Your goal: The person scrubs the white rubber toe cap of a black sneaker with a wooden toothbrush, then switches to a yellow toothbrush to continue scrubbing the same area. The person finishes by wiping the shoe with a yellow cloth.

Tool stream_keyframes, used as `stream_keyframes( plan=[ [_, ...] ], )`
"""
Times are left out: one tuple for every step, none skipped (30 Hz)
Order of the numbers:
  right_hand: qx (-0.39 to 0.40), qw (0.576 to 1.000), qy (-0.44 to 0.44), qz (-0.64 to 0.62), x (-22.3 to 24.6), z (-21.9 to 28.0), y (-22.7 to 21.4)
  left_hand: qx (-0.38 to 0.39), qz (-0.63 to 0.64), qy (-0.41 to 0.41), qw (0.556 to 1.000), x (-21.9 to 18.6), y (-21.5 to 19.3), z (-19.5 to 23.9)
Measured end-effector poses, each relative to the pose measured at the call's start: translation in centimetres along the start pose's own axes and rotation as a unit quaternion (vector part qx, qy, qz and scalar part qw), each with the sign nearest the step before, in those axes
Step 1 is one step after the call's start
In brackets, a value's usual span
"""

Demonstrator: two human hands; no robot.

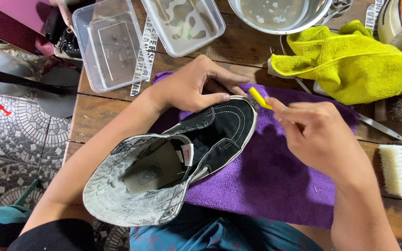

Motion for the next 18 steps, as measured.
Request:
stream_keyframes(
  plan=[
    [0.0, 1.0, 0.0, -0.002, 0.3, -0.7, 0.1, 0.0, -0.001, -0.002, 1.0, 0.1, -0.2, 0.0],
    [-0.008, 1.0, -0.007, 0.024, 0.8, -1.0, 0.0, -0.006, -0.016, 0.0, 1.0, 0.2, -0.3, -0.1],
    [-0.015, 0.999, -0.013, 0.049, 1.4, -1.4, 0.0, -0.011, -0.032, 0.002, 0.999, 0.3, -0.4, -0.1],
    [-0.015, 0.999, -0.013, 0.049, 1.1, -0.9, -0.4, -0.011, -0.032, 0.003, 0.999, 0.2, -0.4, -0.2],
    [0.001, 1.0, 0.001, 0.012, 0.6, -0.5, -0.3, -0.001, -0.011, -0.002, 1.0, 0.2, -0.2, -0.2],
    [0.018, 0.999, 0.012, -0.026, 0.2, -0.2, -0.2, 0.007, 0.008, -0.007, 1.0, 0.2, -0.2, -0.1],
    [0.019, 0.999, 0.01, -0.026, 0.3, -0.4, 0.0, 0.005, 0.007, -0.007, 1.0, 0.3, -0.3, -0.1],
    [0.007, 1.0, -0.002, 0.0, 0.6, -0.5, 0.0, 0.005, -0.004, 0.001, 1.0, 0.3, -0.3, -0.1],
    [-0.005, 1.0, -0.014, 0.026, 0.9, -0.5, 0.0, 0.004, -0.016, 0.009, 1.0, 0.3, -0.2, -0.1],
    [-0.002, 1.0, -0.013, 0.025, 1.5, -1.0, 0.1, 0.004, -0.013, 0.008, 1.0, 0.4, -0.1, 0.0],
    [-0.009, 0.999, -0.014, 0.039, 2.1, -1.4, 0.0, -0.003, -0.024, -0.002, 1.0, 0.6, -0.2, 0.1],
    [-0.02, 0.998, -0.015, 0.056, 2.6, -2.1, -0.2, -0.006, -0.038, -0.008, 0.999, 0.8, -0.5, -0.1],
    [-0.022, 0.998, -0.013, 0.058, 2.0, -1.3, -0.3, -0.004, -0.038, -0.006, 0.999, 0.6, -0.4, -0.3],
    [-0.004, 1.0, 0.004, 0.015, 1.1, -0.8, -0.1, 0.0, -0.028, -0.007, 1.0, 0.5, -0.4, -0.2],
    [0.013, 0.999, 0.021, -0.027, 0.2, -0.3, 0.2, 0.003, -0.019, -0.008, 1.0, 0.3, -0.3, -0.1],
    [0.014, 0.999, 0.019, -0.028, 0.0, -0.4, 0.5, 0.001, -0.02, -0.009, 1.0, 0.2, -0.5, 0.0],
    [-0.001, 1.0, 0.001, -0.018, 0.2, -0.5, 0.4, -0.001, -0.035, 0.001, 0.999, 0.0, -0.6, 0.0],
    [-0.015, 1.0, -0.014, -0.01, 0.3, -0.2, 0.3, -0.001, -0.047, 0.011, 0.999, -0.2, -0.4, -0.1]
  ],
)
Point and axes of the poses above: each hand's wrist, its own z-axis away from the middle knuckle, its own y-axis out of the palm, x = y × z, the point moved 10 cm from there along -z, towards the middle knuckle, and after that the axes turned 1 degree about -y, right-handed, at the moved point
